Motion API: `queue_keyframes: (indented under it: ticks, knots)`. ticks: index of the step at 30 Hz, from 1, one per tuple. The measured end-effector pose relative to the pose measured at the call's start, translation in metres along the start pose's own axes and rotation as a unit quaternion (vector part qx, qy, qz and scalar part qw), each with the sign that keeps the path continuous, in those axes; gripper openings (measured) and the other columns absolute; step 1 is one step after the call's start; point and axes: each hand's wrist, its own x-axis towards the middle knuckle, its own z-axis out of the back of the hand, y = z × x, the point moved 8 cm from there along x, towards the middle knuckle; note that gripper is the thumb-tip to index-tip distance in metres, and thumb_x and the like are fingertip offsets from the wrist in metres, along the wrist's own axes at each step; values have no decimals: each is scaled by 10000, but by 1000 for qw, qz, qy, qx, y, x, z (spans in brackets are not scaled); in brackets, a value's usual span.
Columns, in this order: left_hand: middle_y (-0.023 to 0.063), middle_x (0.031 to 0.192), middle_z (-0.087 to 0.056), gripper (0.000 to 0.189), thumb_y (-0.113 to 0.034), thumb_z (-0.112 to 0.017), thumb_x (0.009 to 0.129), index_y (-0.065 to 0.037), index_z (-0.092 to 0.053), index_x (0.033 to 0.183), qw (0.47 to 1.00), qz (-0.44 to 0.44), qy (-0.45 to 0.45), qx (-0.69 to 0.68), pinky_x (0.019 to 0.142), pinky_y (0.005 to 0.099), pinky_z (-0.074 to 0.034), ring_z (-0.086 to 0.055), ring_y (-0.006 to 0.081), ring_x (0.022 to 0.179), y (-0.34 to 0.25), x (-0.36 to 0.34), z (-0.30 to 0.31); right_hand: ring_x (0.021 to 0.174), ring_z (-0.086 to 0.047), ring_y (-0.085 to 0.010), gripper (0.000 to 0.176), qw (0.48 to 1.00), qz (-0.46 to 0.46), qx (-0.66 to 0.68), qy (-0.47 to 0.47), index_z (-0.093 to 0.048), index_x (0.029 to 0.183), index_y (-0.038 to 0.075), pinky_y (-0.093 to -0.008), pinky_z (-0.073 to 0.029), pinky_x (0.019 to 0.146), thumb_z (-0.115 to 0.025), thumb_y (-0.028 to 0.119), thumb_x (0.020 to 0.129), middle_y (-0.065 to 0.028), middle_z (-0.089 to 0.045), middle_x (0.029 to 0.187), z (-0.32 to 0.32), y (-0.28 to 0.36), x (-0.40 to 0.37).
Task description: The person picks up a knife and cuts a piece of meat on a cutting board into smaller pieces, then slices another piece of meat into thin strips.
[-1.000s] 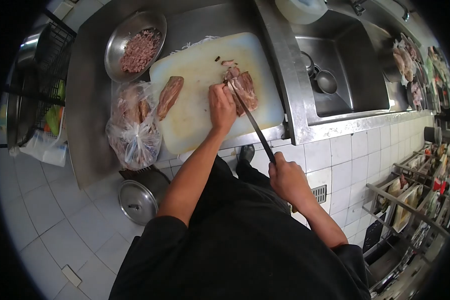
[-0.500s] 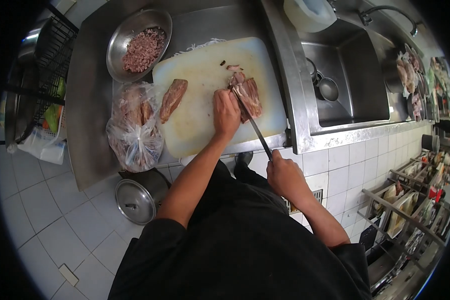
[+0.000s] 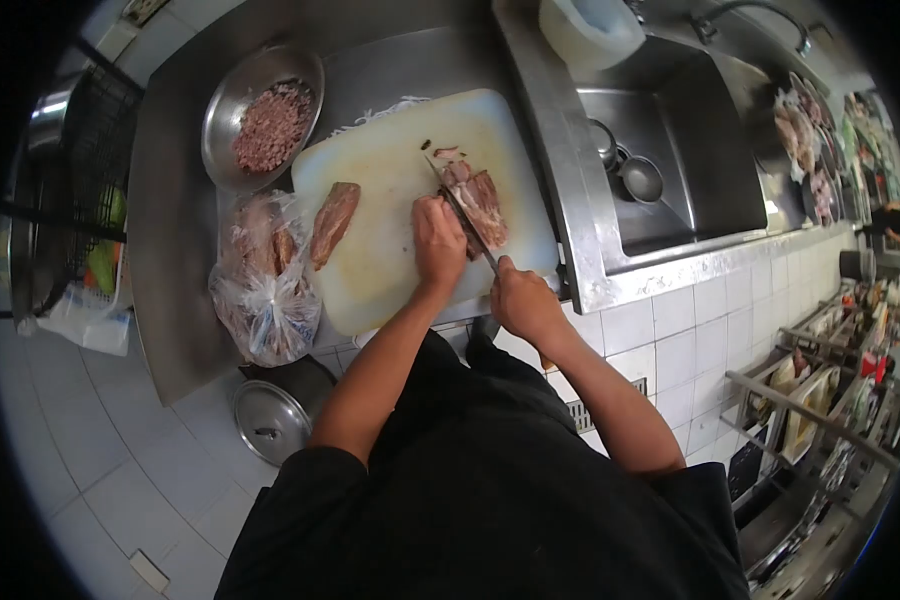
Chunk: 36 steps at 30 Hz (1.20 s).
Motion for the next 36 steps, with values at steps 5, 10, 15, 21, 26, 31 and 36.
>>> queue_keyframes:
  ticks: [5, 10, 15, 21, 26, 31, 36]
  knots:
    - [238, 1015, -549, 114, -14, -532, 982, 33, -507, 1082, 1000, 4, -8, 7, 849, 515, -474, -569, 432, 971, 0, -2, -2, 851, -681, -504, 281, 999, -7, 8, 36, -516, 1117, -30, -587, -543, 779, -565, 146, 903, -318, -684, 860, 6, -13, -53]
    - [242, 1014, -551, 91, -15, -528, 986, 34, -507, 1059, 1000, -8, 1, 0, 849, 508, -476, -569, 431, 968, -4, 4, 0, 740, -651, -532, 245, 999, -3, 32, 17, -508, 1041, -54, -602, -529, 725, -562, 161, 935, -325, -648, 731, -3, -25, -69]
    - [235, 1003, -544, 85, -23, -519, 990, 32, -502, 1054, 1000, -14, -19, -3, 834, 506, -471, -566, 427, 951, -5, 0, 1, 758, -657, -524, 239, 997, 56, 32, -42, -507, 1043, -53, -602, -524, 732, -555, 156, 937, -319, -662, 759, -20, -16, -15]
    - [234, 1005, -542, 90, -25, -517, 988, 31, -497, 1055, 1000, -1, 0, -4, 838, 505, -462, -562, 428, 951, -3, -2, -2, 800, -681, -503, 234, 1000, -15, 5, 14, -497, 1085, -22, -600, -539, 751, -539, 94, 886, -312, -679, 810, -22, -36, -65]
    - [235, 1009, -543, 92, -32, -517, 991, 31, -494, 1054, 1000, -3, -8, -11, 842, 505, -462, -560, 431, 954, -4, -3, 1, 775, -696, -487, 219, 999, 26, 3, -29, -504, 1070, -35, -575, -564, 724, -523, 79, 884, -301, -683, 790, -31, -28, -37]
    - [229, 1007, -544, 99, -42, -520, 996, 24, -490, 1063, 1000, -7, 1, -6, 836, 507, -464, -558, 432, 956, -1, -5, -2, 774, -686, -496, 216, 1000, 4, -7, -26, -516, 1079, -26, -585, -555, 718, -513, 97, 902, -292, -685, 792, -26, -32, -35]
    - [227, 1011, -549, 99, -63, -524, 1006, 6, -498, 1070, 1000, -11, -15, -24, 832, 511, -462, -558, 435, 954, -1, -3, 2, 765, -668, -505, 221, 998, -50, 5, 34, -528, 1108, 9, -613, -530, 727, -534, 155, 942, -299, -675, 802, -27, -67, -126]
